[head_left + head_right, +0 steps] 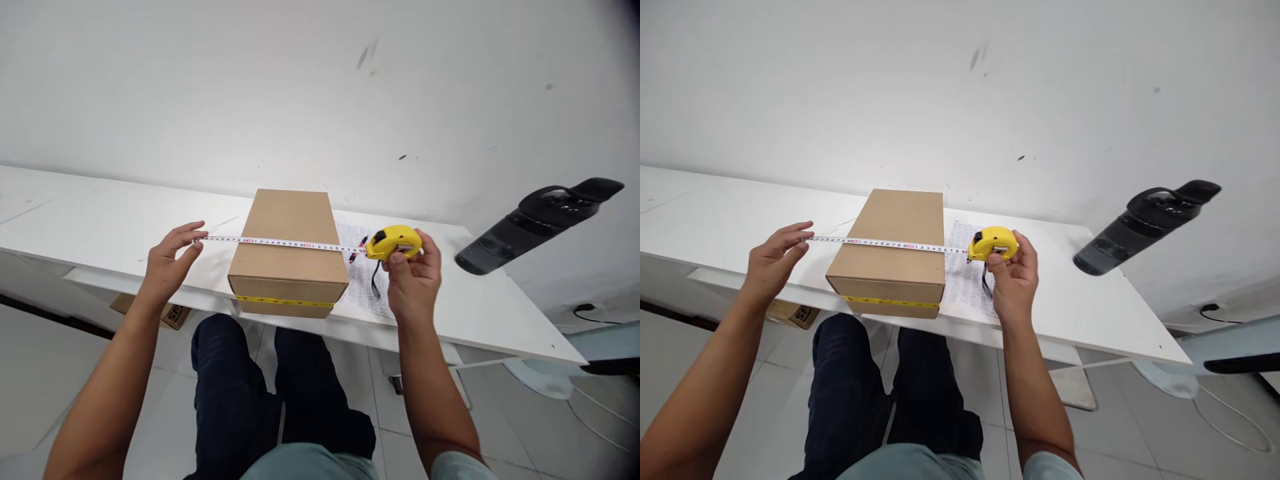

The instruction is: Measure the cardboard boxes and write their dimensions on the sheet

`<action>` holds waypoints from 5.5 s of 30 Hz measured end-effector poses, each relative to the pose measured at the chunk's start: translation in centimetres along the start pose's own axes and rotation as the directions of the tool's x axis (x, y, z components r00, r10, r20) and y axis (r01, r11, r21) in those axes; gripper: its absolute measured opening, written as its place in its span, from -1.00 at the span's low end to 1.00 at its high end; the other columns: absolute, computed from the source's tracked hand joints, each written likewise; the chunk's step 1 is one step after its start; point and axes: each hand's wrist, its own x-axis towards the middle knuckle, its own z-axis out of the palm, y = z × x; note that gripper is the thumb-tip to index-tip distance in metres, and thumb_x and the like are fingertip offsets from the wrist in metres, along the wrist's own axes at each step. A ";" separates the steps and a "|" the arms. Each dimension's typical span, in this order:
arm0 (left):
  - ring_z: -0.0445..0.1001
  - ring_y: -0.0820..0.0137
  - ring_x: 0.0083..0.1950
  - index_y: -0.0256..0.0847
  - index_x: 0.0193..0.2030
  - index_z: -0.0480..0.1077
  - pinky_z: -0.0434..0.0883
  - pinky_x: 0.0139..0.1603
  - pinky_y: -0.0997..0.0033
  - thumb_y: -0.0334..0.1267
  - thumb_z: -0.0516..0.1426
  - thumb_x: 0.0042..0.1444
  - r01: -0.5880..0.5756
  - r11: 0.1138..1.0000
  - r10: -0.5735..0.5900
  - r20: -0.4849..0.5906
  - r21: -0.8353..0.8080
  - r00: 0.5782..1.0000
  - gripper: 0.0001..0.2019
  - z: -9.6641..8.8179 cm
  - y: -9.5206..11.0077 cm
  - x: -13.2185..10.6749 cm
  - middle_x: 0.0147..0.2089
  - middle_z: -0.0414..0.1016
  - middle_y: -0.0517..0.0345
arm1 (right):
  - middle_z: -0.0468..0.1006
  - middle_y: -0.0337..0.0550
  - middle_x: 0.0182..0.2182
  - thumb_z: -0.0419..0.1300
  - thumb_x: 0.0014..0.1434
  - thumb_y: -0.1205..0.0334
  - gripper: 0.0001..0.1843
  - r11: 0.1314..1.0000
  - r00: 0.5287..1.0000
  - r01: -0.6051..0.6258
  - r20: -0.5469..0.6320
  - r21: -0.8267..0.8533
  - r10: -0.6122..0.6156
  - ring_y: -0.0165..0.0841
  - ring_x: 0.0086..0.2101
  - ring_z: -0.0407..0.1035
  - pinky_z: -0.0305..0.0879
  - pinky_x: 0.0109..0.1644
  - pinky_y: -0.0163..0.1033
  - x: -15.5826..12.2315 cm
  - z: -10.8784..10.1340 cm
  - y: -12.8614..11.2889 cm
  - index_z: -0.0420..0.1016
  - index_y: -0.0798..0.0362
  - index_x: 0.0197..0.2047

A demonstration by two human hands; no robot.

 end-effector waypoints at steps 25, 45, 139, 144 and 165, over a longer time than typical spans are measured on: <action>0.59 0.33 0.06 0.09 -0.17 0.55 -0.13 0.63 -0.24 -0.36 0.33 0.14 -0.735 0.606 0.721 0.180 0.304 0.669 -0.79 3.7 9.6 -12.1 -0.22 0.65 0.40 | 0.51 -0.25 -0.26 0.51 0.06 0.04 0.01 0.921 0.912 -0.370 0.239 0.125 0.334 -0.40 -0.45 0.39 0.49 -0.36 -0.27 -11.5 -2.5 -5.4 0.13 -0.32 0.47; 0.60 0.09 0.03 0.05 0.24 0.20 0.53 0.15 -0.02 0.34 0.32 -0.07 -0.044 0.824 0.318 0.398 -0.564 0.861 -0.19 19.6 9.5 -20.7 -0.03 0.57 -0.01 | 0.61 0.01 -0.09 -0.01 0.45 0.07 -0.45 0.522 0.791 0.281 0.503 -0.805 0.349 -0.26 -0.27 0.46 0.36 -0.15 -0.17 2.6 -6.5 1.6 0.25 0.01 0.43; 0.44 0.05 0.37 -0.15 0.09 0.36 0.24 0.49 -0.10 0.24 0.35 -0.08 -0.099 0.969 0.233 0.702 -0.227 0.673 -0.31 28.5 11.6 -10.1 0.24 0.56 -0.09 | 0.24 -0.36 -0.69 0.20 0.13 0.22 -0.69 0.677 0.885 -0.290 0.079 -0.677 0.458 -0.46 -0.58 0.08 0.06 -0.43 -0.25 11.9 -8.7 9.1 0.37 0.03 -0.63; 0.46 0.06 0.35 -0.16 0.09 0.36 0.24 0.49 -0.10 0.26 0.34 -0.07 -0.097 0.970 0.229 0.707 -0.223 0.669 -0.29 28.3 11.8 -9.9 0.23 0.56 -0.09 | 0.26 -0.35 -0.67 0.19 0.14 0.24 -0.66 0.686 0.893 -0.289 0.070 -0.667 0.444 -0.45 -0.56 0.12 0.11 -0.39 -0.25 11.8 -8.5 9.0 0.30 0.01 -0.64; 0.44 0.05 0.36 -0.13 0.11 0.34 0.21 0.50 -0.13 0.18 0.36 -0.08 -0.081 0.973 0.215 0.717 -0.217 0.663 -0.31 28.0 12.0 -9.8 0.21 0.58 -0.06 | 0.35 -0.31 -0.56 0.17 0.28 0.04 -0.65 0.700 0.946 -0.177 0.078 -0.692 0.316 -0.37 -0.45 0.25 0.22 -0.28 -0.23 11.4 -9.6 9.6 0.41 0.01 -0.49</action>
